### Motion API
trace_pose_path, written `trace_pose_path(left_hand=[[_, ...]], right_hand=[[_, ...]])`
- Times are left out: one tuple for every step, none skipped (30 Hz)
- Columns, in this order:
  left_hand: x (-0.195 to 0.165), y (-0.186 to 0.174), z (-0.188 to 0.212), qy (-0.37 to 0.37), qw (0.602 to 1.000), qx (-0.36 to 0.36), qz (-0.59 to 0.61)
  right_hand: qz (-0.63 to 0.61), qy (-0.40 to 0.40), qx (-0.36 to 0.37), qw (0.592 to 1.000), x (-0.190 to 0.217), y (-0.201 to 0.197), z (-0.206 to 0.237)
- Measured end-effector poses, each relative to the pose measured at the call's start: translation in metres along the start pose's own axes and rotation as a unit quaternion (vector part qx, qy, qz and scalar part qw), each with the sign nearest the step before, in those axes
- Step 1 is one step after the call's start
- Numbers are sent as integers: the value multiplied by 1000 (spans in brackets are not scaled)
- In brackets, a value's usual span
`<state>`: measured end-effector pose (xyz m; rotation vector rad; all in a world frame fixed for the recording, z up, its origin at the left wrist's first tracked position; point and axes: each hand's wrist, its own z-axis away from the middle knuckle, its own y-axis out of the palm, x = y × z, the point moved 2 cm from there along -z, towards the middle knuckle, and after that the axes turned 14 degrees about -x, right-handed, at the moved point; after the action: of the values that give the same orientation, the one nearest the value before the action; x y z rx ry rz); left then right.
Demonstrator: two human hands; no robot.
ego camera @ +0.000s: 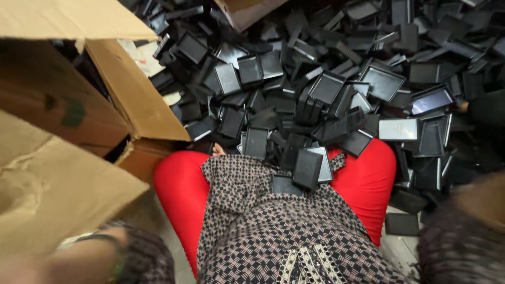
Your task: The person sits on the floor and repeatedly picks up small black plastic parts from a large pile, inspects them by turning them over, and places them into a cardboard box. The person continues this cycle throughout the clip.
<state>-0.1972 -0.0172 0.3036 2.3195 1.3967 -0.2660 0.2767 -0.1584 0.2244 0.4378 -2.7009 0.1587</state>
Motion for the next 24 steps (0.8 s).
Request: trace_pose_path(left_hand=[[0, -6, -4, -22, 1000, 2, -6], [1, -12, -5, -63, 998, 2, -24], [16, -11, 5, -107, 993, 5, -41], [39, -6, 25, -195, 978, 7, -77], [66, 1, 50, -293, 950, 11, -107], [92, 7, 79, -375, 919, 14, -120], [120, 14, 111, -432, 896, -7, -101], [145, 21, 144, -479, 873, -16, -89], [163, 25, 175, -517, 854, -19, -59], [175, 28, 203, -556, 830, -22, -30], [183, 30, 227, -616, 786, -49, 16], [188, 32, 245, -670, 736, -75, 62], [193, 33, 255, -719, 680, -100, 106], [196, 35, 263, -777, 604, -124, 128], [197, 36, 268, -828, 521, -146, 150], [198, 38, 271, -870, 432, -166, 170], [202, 39, 271, -877, 418, -171, 167], [209, 40, 273, -884, 402, -175, 164], [215, 39, 276, -891, 385, -181, 162], [227, 41, 277, -853, 419, -187, 250], [240, 41, 276, -806, 448, -192, 335], [249, 36, 277, -751, 473, -196, 416], [257, 28, 281, -751, 475, -230, 397], [267, 21, 283, -748, 478, -264, 377]], right_hand=[[10, -4, 34, 999, -9, 5, 6], [34, 5, 86, 996, -25, 25, 19], [73, 10, 167, 983, -37, 53, 42], [117, 10, 254, 960, -47, 81, 67], [173, -12, 294, 940, -58, 101, 90], [223, -41, 295, 928, -69, 115, 111], [272, -71, 295, 913, -81, 126, 131], [274, -48, 295, 914, -95, 132, 145], [275, -23, 297, 914, -106, 135, 156], [276, 3, 300, 913, -112, 132, 163], [249, 30, 281, 926, -113, 127, 167], [222, 57, 261, 938, -108, 122, 170], [193, 84, 239, 948, -97, 117, 171], [138, 61, 272, 950, -77, 114, 173], [84, 37, 304, 948, -50, 114, 177], [28, 46, 332, 942, -21, 121, 185], [-27, 56, 359, 931, 7, 128, 192], [-86, 93, 398, 909, 32, 135, 201], [-143, 130, 435, 879, 51, 142, 207], [-180, 100, 429, 880, 58, 148, 206], [-218, 70, 423, 877, 61, 156, 204], [-256, 40, 415, 872, 56, 167, 199], [-273, 89, 412, 865, 40, 178, 191], [-289, 135, 407, 856, 17, 195, 180]])
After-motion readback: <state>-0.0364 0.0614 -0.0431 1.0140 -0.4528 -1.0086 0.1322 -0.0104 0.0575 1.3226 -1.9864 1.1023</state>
